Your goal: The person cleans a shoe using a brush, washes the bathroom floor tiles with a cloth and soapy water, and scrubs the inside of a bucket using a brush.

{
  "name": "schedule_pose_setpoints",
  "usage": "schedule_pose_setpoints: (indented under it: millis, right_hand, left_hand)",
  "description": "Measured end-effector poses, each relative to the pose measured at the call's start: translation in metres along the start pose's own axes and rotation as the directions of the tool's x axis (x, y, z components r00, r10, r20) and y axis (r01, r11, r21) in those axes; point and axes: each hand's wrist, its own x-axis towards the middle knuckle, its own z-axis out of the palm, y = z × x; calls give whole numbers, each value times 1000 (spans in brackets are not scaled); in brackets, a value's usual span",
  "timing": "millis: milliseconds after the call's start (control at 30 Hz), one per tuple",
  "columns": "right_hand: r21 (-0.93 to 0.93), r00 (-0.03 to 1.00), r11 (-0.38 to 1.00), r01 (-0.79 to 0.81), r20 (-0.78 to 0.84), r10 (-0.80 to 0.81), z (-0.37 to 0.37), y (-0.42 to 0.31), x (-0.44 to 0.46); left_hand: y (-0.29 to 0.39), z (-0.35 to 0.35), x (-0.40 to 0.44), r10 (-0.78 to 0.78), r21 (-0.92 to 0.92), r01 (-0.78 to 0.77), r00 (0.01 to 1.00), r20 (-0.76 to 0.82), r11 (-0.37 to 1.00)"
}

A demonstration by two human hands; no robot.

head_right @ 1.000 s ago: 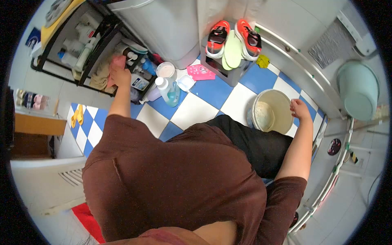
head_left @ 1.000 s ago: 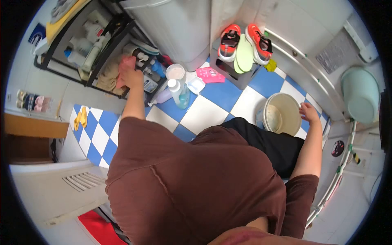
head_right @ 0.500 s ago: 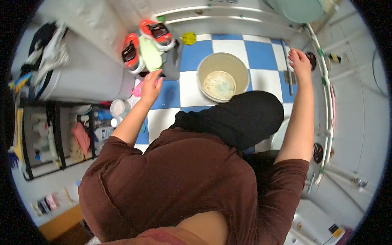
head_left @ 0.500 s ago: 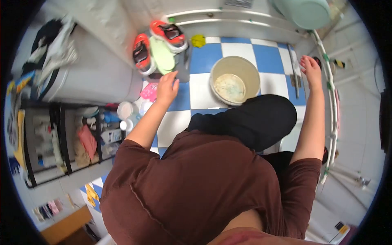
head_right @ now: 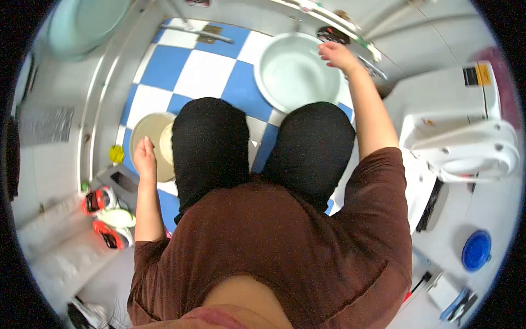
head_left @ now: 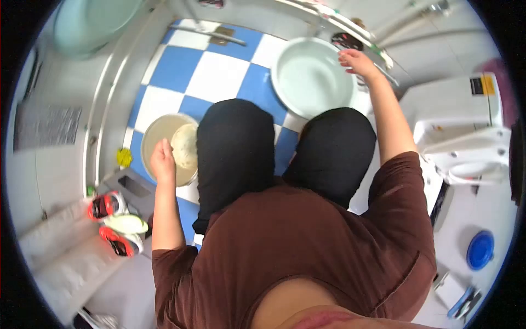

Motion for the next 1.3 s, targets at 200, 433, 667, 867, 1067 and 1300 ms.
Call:
schedule_pose_setpoints:
  millis: [200,433,667,867,1067,1300]
  right_hand:
    - [-139,925,969,-203,-352,143,23,177,-10]
    - [436,903,831,-346,-87,422,68,247,-22]
    - [87,902,922,-378,-189,388,59,219,-30]
    - [-226,933,937,-266,-305,191,36,244,-10]
    - [-497,994,862,-99,-85,65,17,238,-5]
    - [-338,984,925,-172,-8,179,-3,200,-13]
  left_hand:
    - [43,51,54,128,155,-135,990,51,979]
    - [1,98,66,-130,695,-174,923,362,698]
    - [-54,93,53,11,590,-217,943,332,778]
    - [-57,30,-3,7,727,89,992,-128,680]
    - [-164,5,-71,-866,-182,847,489,-107,500]
    - [-129,27,-64,-831,-607,778,438,343,160]
